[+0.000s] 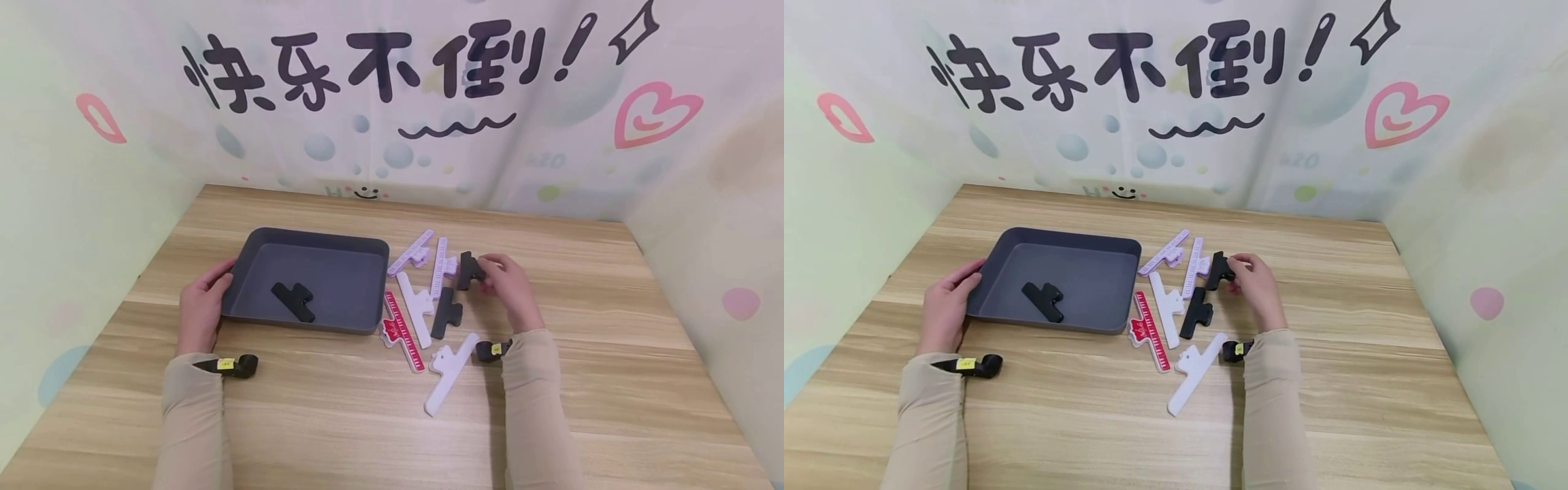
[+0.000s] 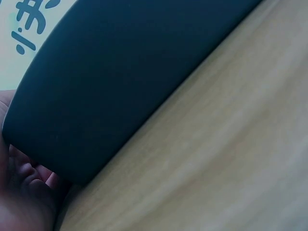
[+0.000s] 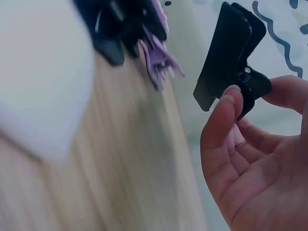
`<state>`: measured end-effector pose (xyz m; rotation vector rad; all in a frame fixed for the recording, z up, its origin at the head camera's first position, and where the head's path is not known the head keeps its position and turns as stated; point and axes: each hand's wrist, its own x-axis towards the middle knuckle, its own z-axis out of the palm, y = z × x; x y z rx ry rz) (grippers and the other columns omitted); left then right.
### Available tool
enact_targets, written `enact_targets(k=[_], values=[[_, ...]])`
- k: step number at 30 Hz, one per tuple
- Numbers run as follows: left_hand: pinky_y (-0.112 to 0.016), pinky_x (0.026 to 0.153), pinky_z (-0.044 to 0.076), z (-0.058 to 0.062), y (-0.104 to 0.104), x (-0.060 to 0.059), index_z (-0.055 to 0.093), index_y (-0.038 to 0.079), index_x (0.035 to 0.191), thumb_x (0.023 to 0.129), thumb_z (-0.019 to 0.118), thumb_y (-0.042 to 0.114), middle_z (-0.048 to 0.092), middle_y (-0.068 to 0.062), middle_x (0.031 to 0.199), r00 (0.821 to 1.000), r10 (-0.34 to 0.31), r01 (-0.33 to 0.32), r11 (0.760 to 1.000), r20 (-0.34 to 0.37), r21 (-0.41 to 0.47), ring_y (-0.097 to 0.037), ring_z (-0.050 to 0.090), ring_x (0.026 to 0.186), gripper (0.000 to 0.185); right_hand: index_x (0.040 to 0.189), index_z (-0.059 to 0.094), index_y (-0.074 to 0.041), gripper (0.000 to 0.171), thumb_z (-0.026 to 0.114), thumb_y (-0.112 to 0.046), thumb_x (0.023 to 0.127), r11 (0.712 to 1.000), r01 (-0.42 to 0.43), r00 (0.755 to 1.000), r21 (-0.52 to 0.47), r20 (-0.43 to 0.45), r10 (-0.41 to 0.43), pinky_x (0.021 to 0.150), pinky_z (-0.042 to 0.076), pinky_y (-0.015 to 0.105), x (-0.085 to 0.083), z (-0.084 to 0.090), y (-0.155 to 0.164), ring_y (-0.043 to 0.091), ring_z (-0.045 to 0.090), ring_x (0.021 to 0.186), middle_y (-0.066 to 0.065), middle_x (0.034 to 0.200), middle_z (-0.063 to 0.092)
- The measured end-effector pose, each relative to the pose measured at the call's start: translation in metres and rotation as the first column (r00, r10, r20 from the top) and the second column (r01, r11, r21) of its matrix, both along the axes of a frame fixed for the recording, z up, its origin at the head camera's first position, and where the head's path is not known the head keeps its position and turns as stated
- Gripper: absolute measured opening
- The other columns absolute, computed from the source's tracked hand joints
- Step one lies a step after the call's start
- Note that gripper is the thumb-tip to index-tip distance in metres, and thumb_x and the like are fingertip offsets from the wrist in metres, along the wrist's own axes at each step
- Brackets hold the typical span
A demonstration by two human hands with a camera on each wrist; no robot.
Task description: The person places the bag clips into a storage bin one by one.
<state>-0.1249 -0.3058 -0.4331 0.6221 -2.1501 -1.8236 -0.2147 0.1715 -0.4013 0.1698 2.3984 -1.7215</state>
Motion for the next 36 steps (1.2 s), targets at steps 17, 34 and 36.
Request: enact_targets(k=[17,34,36], values=[[-0.016,0.092,0.031,0.001,0.000,0.002,0.056,0.013,0.122,0.088,0.057,0.027,0.052,0.004,0.125,1.000,0.001,0.000,1.000,-0.014,0.012,-0.007,0.041,0.116,0.037,0.120,0.051,-0.012,0.039,0.052,-0.035,0.089,1.000,-0.029,0.998,0.011,-0.063,0.029,0.059,0.047,0.034,0.005,0.005,-0.038,0.017,0.050,0.058,0.009,0.072,0.051],[-0.015,0.092,0.031,-0.002,-0.002,-0.002,0.054,0.012,0.124,0.088,0.056,0.026,0.050,0.002,0.127,1.000,-0.008,0.008,1.000,-0.009,0.028,-0.008,0.040,0.117,0.039,0.114,0.056,-0.011,0.037,0.050,-0.038,0.089,0.997,-0.070,0.994,-0.043,-0.093,0.066,0.063,0.048,0.031,0.004,0.015,-0.069,0.020,0.052,0.067,0.011,0.090,0.055],[-0.017,0.094,0.030,-0.002,-0.002,-0.002,0.054,0.012,0.124,0.088,0.056,0.027,0.050,0.003,0.127,1.000,-0.009,0.009,1.000,-0.005,0.027,-0.007,0.039,0.117,0.039,0.114,0.055,-0.011,0.037,0.050,-0.038,0.089,0.996,-0.073,0.993,-0.052,-0.095,0.067,0.064,0.048,0.031,0.004,0.016,-0.072,0.019,0.052,0.067,0.011,0.089,0.056]])
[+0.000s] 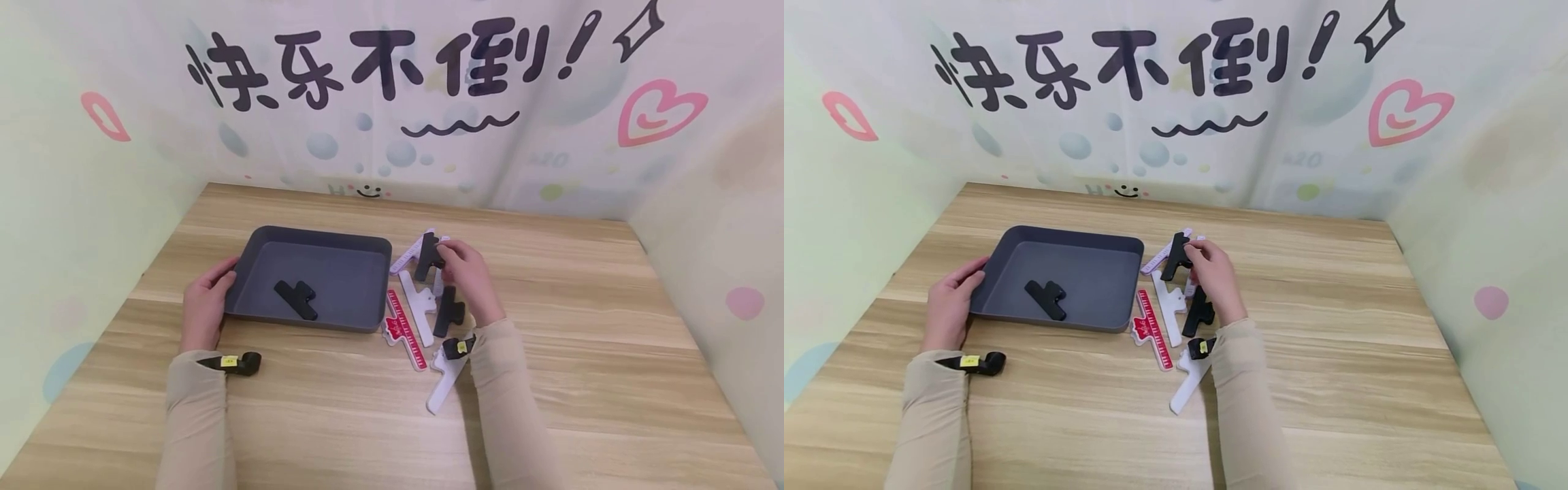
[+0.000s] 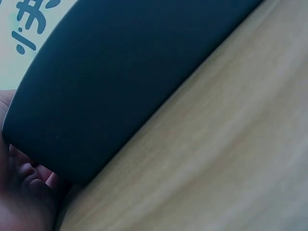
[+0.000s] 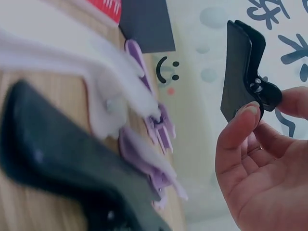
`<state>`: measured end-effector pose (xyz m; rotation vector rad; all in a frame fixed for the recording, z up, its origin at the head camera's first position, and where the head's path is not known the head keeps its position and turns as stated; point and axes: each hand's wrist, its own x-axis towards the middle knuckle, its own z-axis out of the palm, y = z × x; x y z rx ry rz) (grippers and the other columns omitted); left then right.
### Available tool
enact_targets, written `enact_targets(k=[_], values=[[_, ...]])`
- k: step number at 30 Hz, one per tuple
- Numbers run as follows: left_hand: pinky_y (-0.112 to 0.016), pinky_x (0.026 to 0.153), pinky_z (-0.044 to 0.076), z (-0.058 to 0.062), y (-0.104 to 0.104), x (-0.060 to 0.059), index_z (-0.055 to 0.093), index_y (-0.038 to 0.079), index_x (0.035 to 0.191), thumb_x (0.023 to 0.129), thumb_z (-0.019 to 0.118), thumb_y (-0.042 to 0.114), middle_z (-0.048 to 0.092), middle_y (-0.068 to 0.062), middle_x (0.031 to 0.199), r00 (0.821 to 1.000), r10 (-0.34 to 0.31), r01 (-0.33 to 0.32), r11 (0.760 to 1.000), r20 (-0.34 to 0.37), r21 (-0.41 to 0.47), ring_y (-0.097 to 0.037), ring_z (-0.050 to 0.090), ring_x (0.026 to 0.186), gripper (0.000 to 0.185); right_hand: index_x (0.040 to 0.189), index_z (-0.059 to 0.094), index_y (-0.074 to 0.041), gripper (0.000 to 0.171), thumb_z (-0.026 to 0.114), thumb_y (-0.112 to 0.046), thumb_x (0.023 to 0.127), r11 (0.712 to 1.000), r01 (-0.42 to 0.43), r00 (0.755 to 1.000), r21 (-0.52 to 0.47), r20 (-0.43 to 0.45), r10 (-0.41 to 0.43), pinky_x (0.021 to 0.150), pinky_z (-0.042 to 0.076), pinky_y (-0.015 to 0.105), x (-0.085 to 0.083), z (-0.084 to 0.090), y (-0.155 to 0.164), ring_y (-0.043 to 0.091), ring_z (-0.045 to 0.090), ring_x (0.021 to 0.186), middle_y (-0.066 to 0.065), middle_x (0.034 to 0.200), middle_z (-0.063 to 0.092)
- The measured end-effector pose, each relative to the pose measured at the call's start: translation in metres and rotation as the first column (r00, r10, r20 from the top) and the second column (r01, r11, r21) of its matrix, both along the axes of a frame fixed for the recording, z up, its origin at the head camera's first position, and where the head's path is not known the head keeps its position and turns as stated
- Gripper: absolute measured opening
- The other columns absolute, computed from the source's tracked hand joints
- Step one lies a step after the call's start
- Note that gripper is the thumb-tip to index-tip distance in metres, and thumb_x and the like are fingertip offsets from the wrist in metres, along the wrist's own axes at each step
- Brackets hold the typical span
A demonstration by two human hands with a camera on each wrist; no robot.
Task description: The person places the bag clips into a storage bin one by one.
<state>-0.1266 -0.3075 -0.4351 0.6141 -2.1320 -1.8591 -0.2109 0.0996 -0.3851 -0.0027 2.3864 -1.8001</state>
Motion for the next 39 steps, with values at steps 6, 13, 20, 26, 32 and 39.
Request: enact_targets(k=[6,13,20,26,32,39], values=[[-0.021,0.096,0.029,0.000,0.000,0.001,0.054,0.013,0.123,0.088,0.057,0.028,0.051,0.003,0.127,1.000,-0.001,0.001,1.000,-0.009,0.000,-0.008,0.039,0.117,0.039,0.112,0.056,-0.011,0.037,0.050,-0.040,0.089,1.000,0.002,1.000,-0.006,0.008,-0.002,0.066,0.046,0.033,0.000,0.002,-0.009,0.028,0.055,0.073,0.011,0.089,0.057],[-0.014,0.092,0.031,0.001,0.000,0.001,0.055,0.014,0.123,0.088,0.056,0.030,0.050,0.004,0.127,1.000,0.001,-0.001,1.000,0.005,-0.017,-0.007,0.039,0.117,0.039,0.108,0.057,-0.009,0.035,0.051,-0.038,0.089,0.998,-0.001,1.000,-0.063,-0.001,0.001,0.065,0.046,0.032,-0.003,0.001,-0.019,0.027,0.054,0.072,0.010,0.090,0.058],[-0.020,0.096,0.029,0.003,-0.001,0.000,0.055,0.014,0.123,0.088,0.056,0.029,0.050,0.002,0.128,1.000,-0.002,0.003,1.000,0.004,-0.015,-0.007,0.040,0.117,0.038,0.106,0.058,-0.008,0.032,0.052,-0.035,0.089,0.995,-0.002,1.000,-0.101,-0.008,0.001,0.061,0.048,0.030,-0.002,0.000,-0.028,0.020,0.053,0.066,0.010,0.087,0.056],[-0.018,0.093,0.031,0.000,-0.001,0.000,0.055,0.014,0.123,0.088,0.056,0.027,0.051,0.003,0.127,1.000,-0.004,0.004,1.000,-0.004,-0.020,-0.008,0.040,0.117,0.037,0.109,0.057,-0.008,0.035,0.051,-0.036,0.089,0.992,-0.009,1.000,-0.129,0.025,0.013,0.067,0.049,0.038,-0.001,0.001,-0.040,0.025,0.054,0.072,0.010,0.089,0.055],[-0.017,0.092,0.031,-0.001,-0.001,0.001,0.054,0.012,0.124,0.088,0.056,0.026,0.050,0.002,0.128,1.000,0.003,-0.003,1.000,-0.002,0.012,-0.008,0.040,0.117,0.038,0.107,0.057,-0.006,0.033,0.054,-0.033,0.089,0.983,-0.013,0.999,-0.185,0.046,0.022,0.061,0.050,0.031,-0.002,0.001,-0.053,0.020,0.054,0.064,0.009,0.083,0.054],[-0.014,0.091,0.031,0.000,-0.002,0.000,0.054,0.012,0.124,0.089,0.056,0.025,0.050,0.001,0.127,1.000,-0.003,0.003,1.000,-0.011,0.004,-0.008,0.040,0.117,0.037,0.104,0.059,-0.006,0.031,0.054,-0.032,0.088,0.980,-0.022,0.999,-0.199,0.041,0.030,0.060,0.049,0.030,-0.002,-0.001,-0.062,0.018,0.053,0.061,0.008,0.083,0.055]])
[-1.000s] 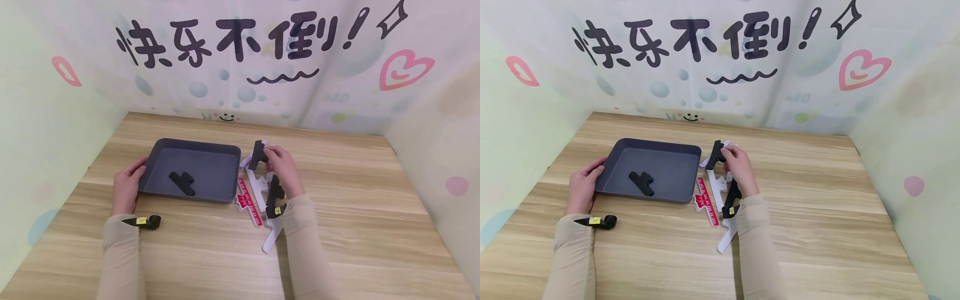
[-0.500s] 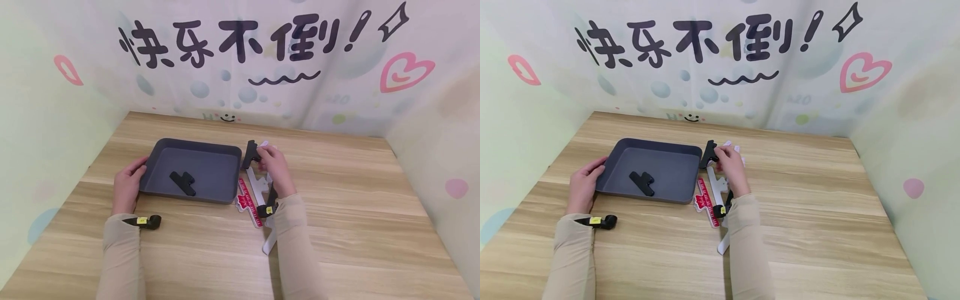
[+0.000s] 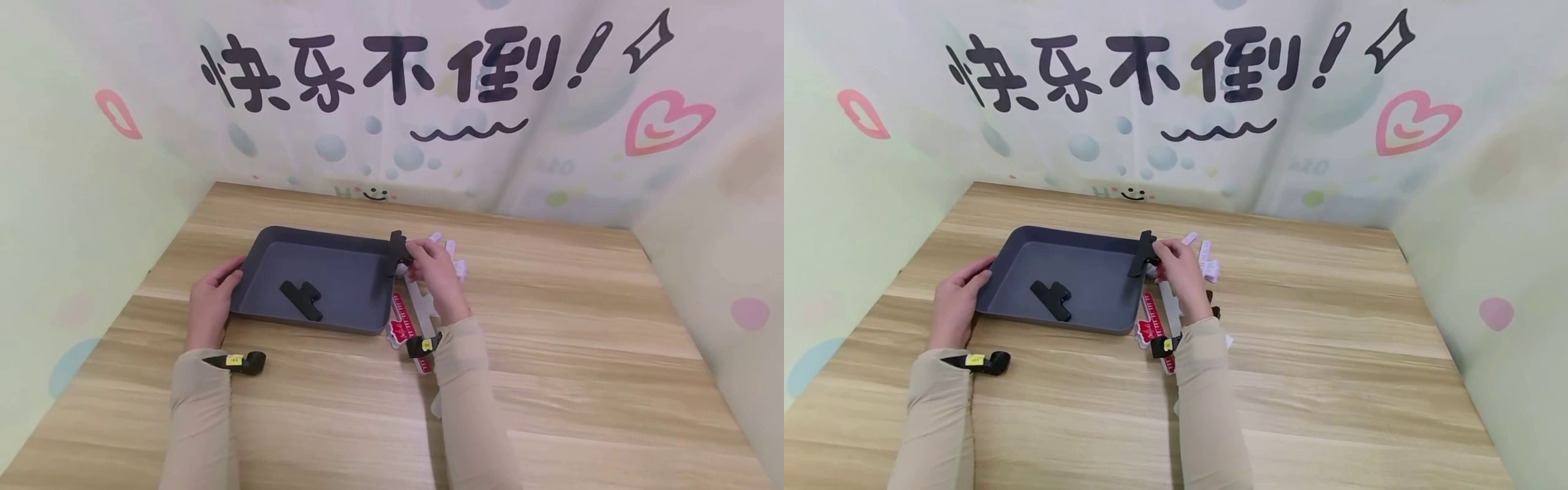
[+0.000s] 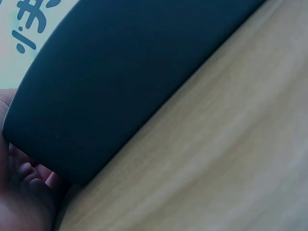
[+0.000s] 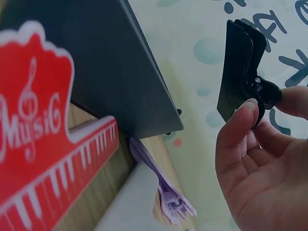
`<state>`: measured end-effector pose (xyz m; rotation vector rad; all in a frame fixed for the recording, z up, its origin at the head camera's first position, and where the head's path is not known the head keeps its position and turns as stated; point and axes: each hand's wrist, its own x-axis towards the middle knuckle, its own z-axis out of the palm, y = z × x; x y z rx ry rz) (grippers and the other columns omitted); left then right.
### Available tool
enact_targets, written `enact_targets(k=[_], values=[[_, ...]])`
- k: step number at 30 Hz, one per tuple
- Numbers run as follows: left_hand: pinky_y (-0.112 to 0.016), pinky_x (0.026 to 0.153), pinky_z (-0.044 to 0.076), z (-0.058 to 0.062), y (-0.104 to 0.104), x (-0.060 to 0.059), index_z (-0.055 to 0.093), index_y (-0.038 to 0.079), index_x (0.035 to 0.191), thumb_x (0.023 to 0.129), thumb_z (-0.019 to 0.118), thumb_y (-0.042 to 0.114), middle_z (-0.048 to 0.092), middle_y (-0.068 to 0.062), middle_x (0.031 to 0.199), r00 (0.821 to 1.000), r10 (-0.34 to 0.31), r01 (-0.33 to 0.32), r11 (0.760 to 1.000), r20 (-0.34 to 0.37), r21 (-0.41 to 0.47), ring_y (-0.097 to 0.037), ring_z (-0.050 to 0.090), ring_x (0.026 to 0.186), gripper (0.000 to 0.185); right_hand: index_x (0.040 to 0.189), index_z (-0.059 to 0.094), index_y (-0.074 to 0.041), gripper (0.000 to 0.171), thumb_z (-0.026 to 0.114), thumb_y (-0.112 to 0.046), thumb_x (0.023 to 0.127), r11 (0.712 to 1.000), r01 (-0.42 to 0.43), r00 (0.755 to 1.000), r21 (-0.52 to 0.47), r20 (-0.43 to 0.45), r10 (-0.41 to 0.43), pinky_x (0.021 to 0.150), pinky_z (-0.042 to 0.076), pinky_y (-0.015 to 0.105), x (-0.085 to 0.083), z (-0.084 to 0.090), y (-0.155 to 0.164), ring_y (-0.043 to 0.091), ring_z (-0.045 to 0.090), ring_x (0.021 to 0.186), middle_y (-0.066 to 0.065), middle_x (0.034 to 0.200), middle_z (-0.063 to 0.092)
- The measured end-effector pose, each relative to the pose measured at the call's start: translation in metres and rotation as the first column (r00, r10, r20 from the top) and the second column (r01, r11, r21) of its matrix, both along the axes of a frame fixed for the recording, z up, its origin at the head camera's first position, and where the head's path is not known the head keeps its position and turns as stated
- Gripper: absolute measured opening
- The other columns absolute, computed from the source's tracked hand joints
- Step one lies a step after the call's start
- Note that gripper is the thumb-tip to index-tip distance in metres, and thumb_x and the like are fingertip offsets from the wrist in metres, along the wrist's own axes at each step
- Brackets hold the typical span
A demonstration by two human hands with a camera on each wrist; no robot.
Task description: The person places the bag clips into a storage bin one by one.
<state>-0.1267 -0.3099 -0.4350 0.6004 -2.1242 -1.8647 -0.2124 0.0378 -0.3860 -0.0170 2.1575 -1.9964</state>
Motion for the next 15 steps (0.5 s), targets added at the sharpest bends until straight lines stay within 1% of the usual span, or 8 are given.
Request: enact_targets(k=[7,12,15], values=[[-0.021,0.095,0.030,0.000,-0.001,0.000,0.054,0.012,0.124,0.089,0.055,0.024,0.051,0.000,0.127,1.000,-0.001,0.001,1.000,0.005,-0.028,-0.008,0.041,0.116,0.037,0.103,0.058,-0.006,0.030,0.054,-0.032,0.088,1.000,-0.026,1.000,0.003,0.010,0.026,0.058,0.048,0.028,0.002,-0.002,-0.002,0.017,0.053,0.061,0.010,0.087,0.056],[-0.023,0.096,0.029,-0.002,-0.001,0.000,0.054,0.012,0.124,0.089,0.054,0.025,0.050,0.000,0.128,1.000,-0.012,0.012,0.999,0.003,-0.034,-0.008,0.040,0.117,0.037,0.105,0.059,-0.011,0.031,0.054,-0.037,0.088,0.998,-0.047,0.999,0.041,0.023,0.046,0.063,0.049,0.030,0.005,-0.002,-0.006,0.022,0.056,0.069,0.009,0.091,0.058],[-0.024,0.097,0.029,-0.002,-0.001,-0.001,0.054,0.013,0.124,0.089,0.054,0.026,0.050,0.001,0.128,1.000,-0.014,0.014,0.999,-0.001,-0.037,-0.008,0.040,0.117,0.037,0.105,0.059,-0.011,0.032,0.054,-0.037,0.088,0.996,-0.068,0.998,0.057,0.003,0.067,0.065,0.050,0.032,0.006,-0.002,-0.012,0.022,0.057,0.069,0.010,0.091,0.058]])
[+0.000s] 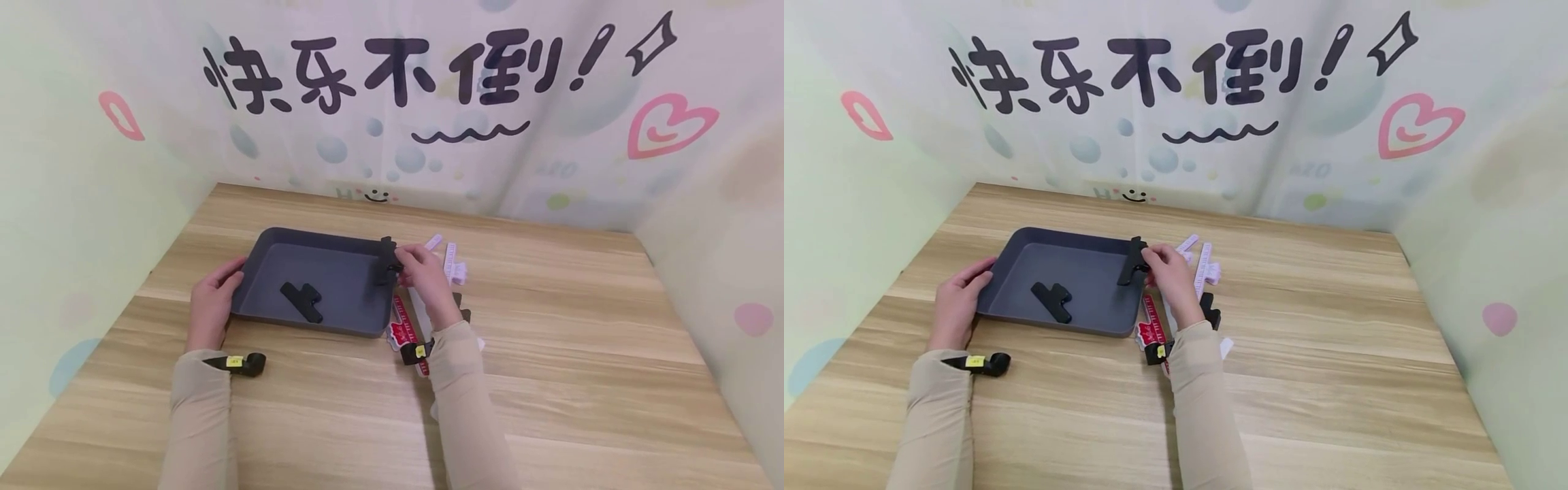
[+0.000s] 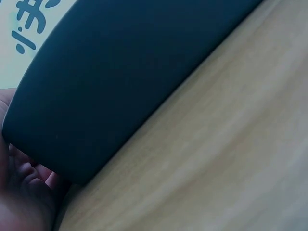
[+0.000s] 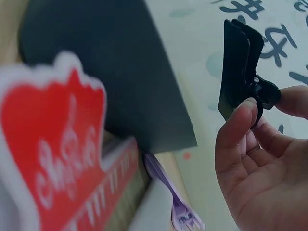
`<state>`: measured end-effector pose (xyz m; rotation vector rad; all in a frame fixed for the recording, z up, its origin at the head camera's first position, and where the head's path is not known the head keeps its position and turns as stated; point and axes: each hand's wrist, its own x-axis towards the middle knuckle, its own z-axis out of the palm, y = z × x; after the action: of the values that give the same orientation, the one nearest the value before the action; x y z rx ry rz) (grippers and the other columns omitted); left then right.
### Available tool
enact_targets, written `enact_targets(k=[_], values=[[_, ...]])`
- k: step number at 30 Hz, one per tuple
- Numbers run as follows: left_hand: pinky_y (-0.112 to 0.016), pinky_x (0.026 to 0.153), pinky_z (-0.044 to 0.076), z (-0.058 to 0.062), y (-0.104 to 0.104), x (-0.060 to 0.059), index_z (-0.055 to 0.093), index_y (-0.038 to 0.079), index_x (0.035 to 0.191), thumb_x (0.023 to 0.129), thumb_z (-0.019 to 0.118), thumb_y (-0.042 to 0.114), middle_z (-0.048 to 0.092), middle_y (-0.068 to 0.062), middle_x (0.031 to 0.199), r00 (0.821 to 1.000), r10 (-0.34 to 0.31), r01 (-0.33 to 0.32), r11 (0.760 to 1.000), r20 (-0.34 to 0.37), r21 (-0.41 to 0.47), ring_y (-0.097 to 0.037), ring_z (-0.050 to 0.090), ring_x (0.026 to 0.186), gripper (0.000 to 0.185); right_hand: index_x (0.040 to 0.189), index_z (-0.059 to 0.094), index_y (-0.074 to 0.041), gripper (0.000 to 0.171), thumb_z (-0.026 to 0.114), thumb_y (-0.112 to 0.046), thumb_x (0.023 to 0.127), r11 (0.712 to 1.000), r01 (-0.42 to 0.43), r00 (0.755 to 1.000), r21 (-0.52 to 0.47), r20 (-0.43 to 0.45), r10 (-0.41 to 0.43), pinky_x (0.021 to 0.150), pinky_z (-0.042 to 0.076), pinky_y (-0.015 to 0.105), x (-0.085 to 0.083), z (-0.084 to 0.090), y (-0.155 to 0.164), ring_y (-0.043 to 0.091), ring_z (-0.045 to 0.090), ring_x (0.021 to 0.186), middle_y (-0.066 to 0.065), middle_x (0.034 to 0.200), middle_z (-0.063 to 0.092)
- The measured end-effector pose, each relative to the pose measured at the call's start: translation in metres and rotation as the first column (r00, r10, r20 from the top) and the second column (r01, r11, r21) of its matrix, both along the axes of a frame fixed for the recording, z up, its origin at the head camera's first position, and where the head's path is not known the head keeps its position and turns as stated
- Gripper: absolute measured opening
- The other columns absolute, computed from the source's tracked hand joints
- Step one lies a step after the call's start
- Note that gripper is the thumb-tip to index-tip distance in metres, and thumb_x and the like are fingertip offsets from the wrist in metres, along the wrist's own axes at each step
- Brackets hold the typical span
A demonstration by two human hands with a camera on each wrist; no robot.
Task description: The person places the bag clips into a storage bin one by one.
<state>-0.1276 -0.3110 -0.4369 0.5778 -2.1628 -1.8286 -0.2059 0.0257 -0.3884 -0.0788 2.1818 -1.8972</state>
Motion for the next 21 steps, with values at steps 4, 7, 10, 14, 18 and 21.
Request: enact_targets(k=[4,7,10,14,18,21], values=[[-0.021,0.095,0.030,0.001,0.001,0.000,0.054,0.013,0.124,0.089,0.055,0.027,0.050,0.001,0.127,1.000,0.005,-0.005,1.000,-0.008,0.001,-0.008,0.040,0.116,0.038,0.106,0.059,-0.011,0.031,0.055,-0.036,0.087,0.999,-0.039,0.999,0.001,-0.011,0.039,0.065,0.050,0.033,0.005,0.001,-0.009,0.021,0.057,0.068,0.010,0.091,0.057],[-0.016,0.092,0.032,0.002,0.003,0.001,0.055,0.012,0.123,0.089,0.055,0.026,0.051,0.000,0.127,1.000,0.011,-0.011,1.000,-0.013,-0.005,-0.008,0.041,0.115,0.037,0.106,0.058,-0.012,0.029,0.056,-0.035,0.087,0.997,-0.076,0.997,-0.004,0.003,0.076,0.065,0.050,0.032,0.009,0.002,-0.015,0.022,0.057,0.069,0.009,0.090,0.057],[-0.013,0.089,0.032,0.003,0.004,0.001,0.055,0.012,0.123,0.089,0.055,0.025,0.051,-0.001,0.127,1.000,0.013,-0.013,1.000,-0.016,-0.015,-0.008,0.042,0.115,0.036,0.106,0.058,-0.012,0.029,0.057,-0.033,0.087,0.994,-0.110,0.994,-0.001,0.000,0.110,0.065,0.050,0.032,0.010,0.002,-0.021,0.022,0.058,0.069,0.011,0.087,0.057],[-0.015,0.090,0.032,0.002,0.003,0.001,0.055,0.013,0.123,0.089,0.055,0.025,0.052,-0.001,0.126,1.000,0.016,-0.017,0.999,-0.017,-0.030,-0.007,0.042,0.115,0.036,0.106,0.058,-0.009,0.029,0.057,-0.031,0.087,0.989,-0.142,0.989,0.045,-0.031,0.144,0.064,0.051,0.034,0.011,0.000,-0.027,0.023,0.060,0.068,0.010,0.086,0.059],[-0.020,0.093,0.031,0.003,0.004,0.001,0.055,0.013,0.123,0.090,0.054,0.025,0.052,0.000,0.125,1.000,0.019,-0.019,0.999,-0.012,-0.038,-0.007,0.042,0.114,0.035,0.107,0.058,-0.011,0.030,0.057,-0.032,0.087,0.974,-0.179,0.979,0.136,-0.070,0.190,0.064,0.051,0.035,0.010,-0.003,-0.030,0.021,0.061,0.067,0.006,0.087,0.062],[-0.023,0.094,0.031,0.004,0.004,0.001,0.054,0.012,0.123,0.090,0.054,0.024,0.052,0.000,0.125,1.000,0.020,-0.020,0.999,-0.008,-0.035,-0.007,0.042,0.114,0.035,0.108,0.058,-0.011,0.030,0.057,-0.032,0.087,0.962,-0.210,0.970,0.177,-0.089,0.228,0.063,0.051,0.033,0.010,-0.006,-0.031,0.021,0.060,0.067,0.005,0.087,0.062]])
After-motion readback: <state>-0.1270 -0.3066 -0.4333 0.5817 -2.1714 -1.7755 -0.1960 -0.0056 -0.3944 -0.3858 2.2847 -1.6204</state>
